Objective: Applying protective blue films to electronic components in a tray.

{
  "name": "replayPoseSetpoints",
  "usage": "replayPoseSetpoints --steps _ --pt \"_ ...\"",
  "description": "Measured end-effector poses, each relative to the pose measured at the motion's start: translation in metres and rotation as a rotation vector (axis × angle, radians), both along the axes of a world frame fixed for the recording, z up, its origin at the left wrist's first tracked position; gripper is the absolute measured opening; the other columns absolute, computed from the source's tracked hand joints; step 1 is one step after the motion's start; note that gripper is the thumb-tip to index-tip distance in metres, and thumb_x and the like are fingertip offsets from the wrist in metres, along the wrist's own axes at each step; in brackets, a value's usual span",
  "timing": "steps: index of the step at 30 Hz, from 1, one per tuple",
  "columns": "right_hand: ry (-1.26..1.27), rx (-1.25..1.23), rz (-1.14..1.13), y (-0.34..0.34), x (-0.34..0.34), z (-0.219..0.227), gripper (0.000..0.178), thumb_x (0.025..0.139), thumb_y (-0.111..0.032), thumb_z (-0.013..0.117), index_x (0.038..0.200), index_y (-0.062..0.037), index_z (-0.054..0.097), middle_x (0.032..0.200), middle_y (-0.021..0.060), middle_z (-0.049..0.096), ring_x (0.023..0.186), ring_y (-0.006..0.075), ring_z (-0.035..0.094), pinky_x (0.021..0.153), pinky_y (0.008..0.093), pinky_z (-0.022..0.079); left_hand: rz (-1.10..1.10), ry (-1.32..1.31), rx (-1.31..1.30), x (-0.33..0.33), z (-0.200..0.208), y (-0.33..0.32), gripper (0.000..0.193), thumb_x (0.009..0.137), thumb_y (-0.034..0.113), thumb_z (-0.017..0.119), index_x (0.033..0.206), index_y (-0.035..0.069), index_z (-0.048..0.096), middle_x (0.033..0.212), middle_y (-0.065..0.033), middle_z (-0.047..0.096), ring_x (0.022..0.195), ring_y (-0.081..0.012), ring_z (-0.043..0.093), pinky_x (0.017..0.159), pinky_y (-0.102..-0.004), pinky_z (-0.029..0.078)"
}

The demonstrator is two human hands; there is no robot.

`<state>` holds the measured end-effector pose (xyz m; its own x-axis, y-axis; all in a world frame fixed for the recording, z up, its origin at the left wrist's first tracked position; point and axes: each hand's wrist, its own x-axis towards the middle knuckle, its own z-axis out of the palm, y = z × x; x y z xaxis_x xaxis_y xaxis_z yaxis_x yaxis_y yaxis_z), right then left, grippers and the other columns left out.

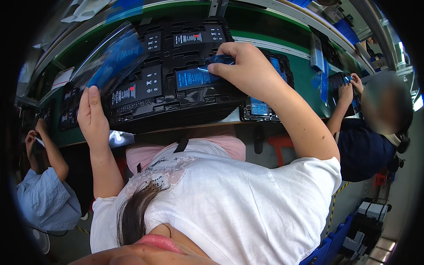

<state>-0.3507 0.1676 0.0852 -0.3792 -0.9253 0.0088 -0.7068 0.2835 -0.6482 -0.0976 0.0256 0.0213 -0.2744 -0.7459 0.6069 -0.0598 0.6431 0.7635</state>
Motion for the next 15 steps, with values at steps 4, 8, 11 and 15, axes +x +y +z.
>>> replayPoseSetpoints --steps 4,8,11,15 --pt "0.003 0.016 -0.007 0.000 0.000 0.000 0.029 0.079 -0.023 0.067 0.090 0.0027 0.063 0.079 0.0137 0.058 0.071 0.0196 0.059 0.066 0.0308 0.049 0.002 -0.003 0.013 0.001 0.002 0.002 0.035 0.097 0.027 0.048 0.102 -0.006 0.059 0.076 0.0030 0.047 0.068 -0.0029 0.036 0.061 -0.0173 0.029" --pt "0.005 0.013 -0.018 0.001 0.004 0.000 0.025 0.080 -0.023 0.066 0.086 0.0008 0.062 0.074 0.0088 0.057 0.066 0.0144 0.056 0.063 0.0269 0.046 0.010 -0.018 0.048 0.002 0.000 0.002 0.034 0.097 0.026 0.048 0.104 -0.006 0.059 0.077 0.0027 0.049 0.070 -0.0028 0.038 0.063 -0.0166 0.030" --pt "0.086 -0.043 0.013 0.001 -0.001 -0.008 0.024 0.080 -0.023 0.066 0.085 0.0002 0.060 0.070 0.0063 0.056 0.063 0.0122 0.053 0.060 0.0253 0.044 0.017 -0.002 0.042 0.001 -0.002 0.001 0.034 0.097 0.026 0.048 0.105 -0.006 0.059 0.079 0.0023 0.050 0.071 -0.0029 0.039 0.064 -0.0168 0.031" --pt "0.256 -0.074 0.086 0.000 -0.002 -0.009 0.027 0.079 -0.021 0.065 0.091 0.0033 0.060 0.075 0.0136 0.057 0.069 0.0204 0.056 0.065 0.0307 0.046 0.016 -0.033 0.066 0.004 -0.004 0.000 0.034 0.097 0.026 0.048 0.103 -0.005 0.059 0.080 0.0020 0.050 0.073 -0.0032 0.040 0.066 -0.0171 0.032"
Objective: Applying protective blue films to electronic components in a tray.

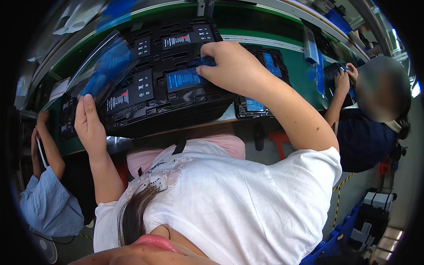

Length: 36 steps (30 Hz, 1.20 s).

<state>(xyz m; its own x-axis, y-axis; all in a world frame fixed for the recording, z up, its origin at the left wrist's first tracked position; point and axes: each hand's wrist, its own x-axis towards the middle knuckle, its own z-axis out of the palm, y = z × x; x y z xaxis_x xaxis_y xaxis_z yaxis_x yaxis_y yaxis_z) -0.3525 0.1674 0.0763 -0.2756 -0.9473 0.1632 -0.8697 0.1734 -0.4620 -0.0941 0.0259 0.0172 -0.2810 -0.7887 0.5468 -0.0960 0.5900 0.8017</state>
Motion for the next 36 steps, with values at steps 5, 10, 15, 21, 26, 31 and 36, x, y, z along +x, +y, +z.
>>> replayPoseSetpoints --steps 5,10,15,21,26,31,36 --pt "0.151 0.023 0.036 -0.006 -0.001 0.010 0.030 0.078 -0.023 0.066 0.094 0.0025 0.062 0.077 0.0176 0.060 0.070 0.0266 0.060 0.065 0.0344 0.046 0.010 0.005 -0.004 -0.001 0.001 0.001 0.033 0.097 0.027 0.048 0.099 -0.004 0.058 0.080 0.0016 0.050 0.075 -0.0037 0.041 0.068 -0.0172 0.033" --pt "0.220 0.152 -0.010 -0.007 0.000 0.018 0.031 0.076 -0.025 0.068 0.088 0.0033 0.063 0.076 0.0178 0.060 0.068 0.0284 0.060 0.065 0.0345 0.047 0.016 -0.038 0.016 0.001 0.001 -0.001 0.033 0.097 0.027 0.048 0.098 -0.005 0.058 0.081 0.0009 0.051 0.075 -0.0040 0.041 0.068 -0.0175 0.033" --pt "0.263 0.108 -0.038 -0.002 0.000 0.019 0.030 0.076 -0.023 0.067 0.092 0.0013 0.059 0.078 0.0166 0.059 0.071 0.0281 0.059 0.064 0.0350 0.046 0.043 -0.041 0.012 -0.001 0.004 0.002 0.033 0.097 0.026 0.048 0.099 -0.005 0.058 0.083 0.0000 0.052 0.077 -0.0046 0.043 0.070 -0.0181 0.035" --pt "0.454 -0.214 -0.017 0.004 -0.017 0.025 0.019 0.080 -0.010 0.058 0.097 -0.0021 0.054 0.082 0.0123 0.058 0.073 0.0257 0.057 0.066 0.0318 0.046 0.028 -0.041 -0.009 -0.001 0.004 0.005 0.035 0.096 0.027 0.049 0.102 -0.006 0.059 0.086 -0.0017 0.054 0.080 -0.0059 0.045 0.074 -0.0182 0.036" --pt "0.224 -0.396 0.135 -0.001 -0.010 0.037 0.013 0.082 -0.007 0.056 0.094 -0.0010 0.057 0.079 0.0083 0.055 0.069 0.0165 0.053 0.064 0.0279 0.044 0.014 -0.013 0.005 -0.002 0.004 0.005 0.035 0.096 0.028 0.049 0.102 -0.006 0.059 0.087 -0.0018 0.055 0.081 -0.0059 0.046 0.074 -0.0185 0.037" --pt "0.292 -0.157 0.085 -0.002 -0.001 0.038 0.017 0.080 -0.015 0.059 0.091 -0.0025 0.064 0.088 0.0138 0.061 0.083 0.0297 0.060 0.076 0.0368 0.049 -0.003 -0.023 0.022 -0.001 0.003 0.003 0.036 0.096 0.028 0.049 0.102 -0.006 0.059 0.086 -0.0017 0.055 0.079 -0.0058 0.045 0.072 -0.0184 0.036" --pt "0.461 -0.028 0.087 0.007 -0.009 0.016 0.024 0.079 -0.014 0.064 0.100 -0.0028 0.064 0.093 0.0120 0.056 0.085 0.0274 0.058 0.075 0.0345 0.048 0.003 -0.042 0.026 0.000 0.003 0.003 0.035 0.096 0.028 0.049 0.101 -0.005 0.059 0.084 -0.0013 0.054 0.077 -0.0055 0.044 0.071 -0.0180 0.036"
